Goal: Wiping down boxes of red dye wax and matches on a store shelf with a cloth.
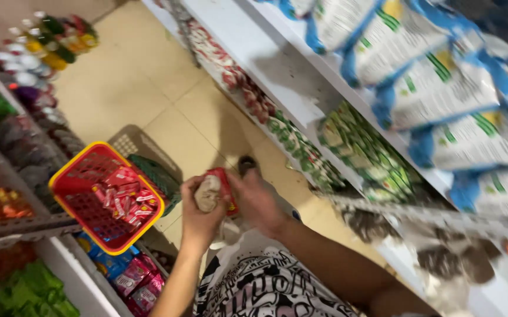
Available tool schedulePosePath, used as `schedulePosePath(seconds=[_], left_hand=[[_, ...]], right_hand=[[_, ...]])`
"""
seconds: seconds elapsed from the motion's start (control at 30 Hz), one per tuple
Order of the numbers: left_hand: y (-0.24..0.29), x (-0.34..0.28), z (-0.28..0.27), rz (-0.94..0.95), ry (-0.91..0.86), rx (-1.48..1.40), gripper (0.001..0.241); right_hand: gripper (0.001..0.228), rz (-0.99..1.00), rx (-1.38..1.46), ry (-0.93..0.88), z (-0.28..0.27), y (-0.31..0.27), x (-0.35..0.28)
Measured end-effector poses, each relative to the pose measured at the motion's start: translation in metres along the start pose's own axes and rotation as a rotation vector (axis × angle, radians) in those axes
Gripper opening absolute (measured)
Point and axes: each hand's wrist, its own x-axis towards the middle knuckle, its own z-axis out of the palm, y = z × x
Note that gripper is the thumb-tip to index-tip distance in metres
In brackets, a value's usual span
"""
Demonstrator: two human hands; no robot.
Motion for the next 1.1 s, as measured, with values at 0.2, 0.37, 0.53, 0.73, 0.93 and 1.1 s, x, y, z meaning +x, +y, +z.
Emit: schedulePosePath(seconds=[0.2,0.37,0.53,0.73,0.93,1.1], left_hand=[[-0.049,0.017,0.002,-0.197,0.085,-0.374,0.055],[-0.055,0.036,-0.004,-0.286,0.084,-0.342,0.059],[-0.033,0.037,-0.01,-0.294,0.082,-0.327,0.05],[-0.063,0.016,-0.023,-0.213,0.133,-0.373,0.049],[-0.072,-0.02,-0.055,-0.166,0.426,-0.031,0.038],[-0.069,-0.053,-0.08,0.024,0.586,0.588,0.055]], right_hand=[[0.126,-0.352,1.166,1.189,-0.362,0.029,0.03],[0.113,-0.562,1.256,1.352,-0.354,-0.03,0.046],[0.115,-0.415,1.216,1.415,-0.335,0.02,0.063],[0.036,0.082,0.36,0.787,-0.182,0.136,0.115],[0.06,0.539,0.322,0.188,0.007,0.13,0.099],[0.041,0.392,0.392,-0.348,0.053,0.113,0.109]])
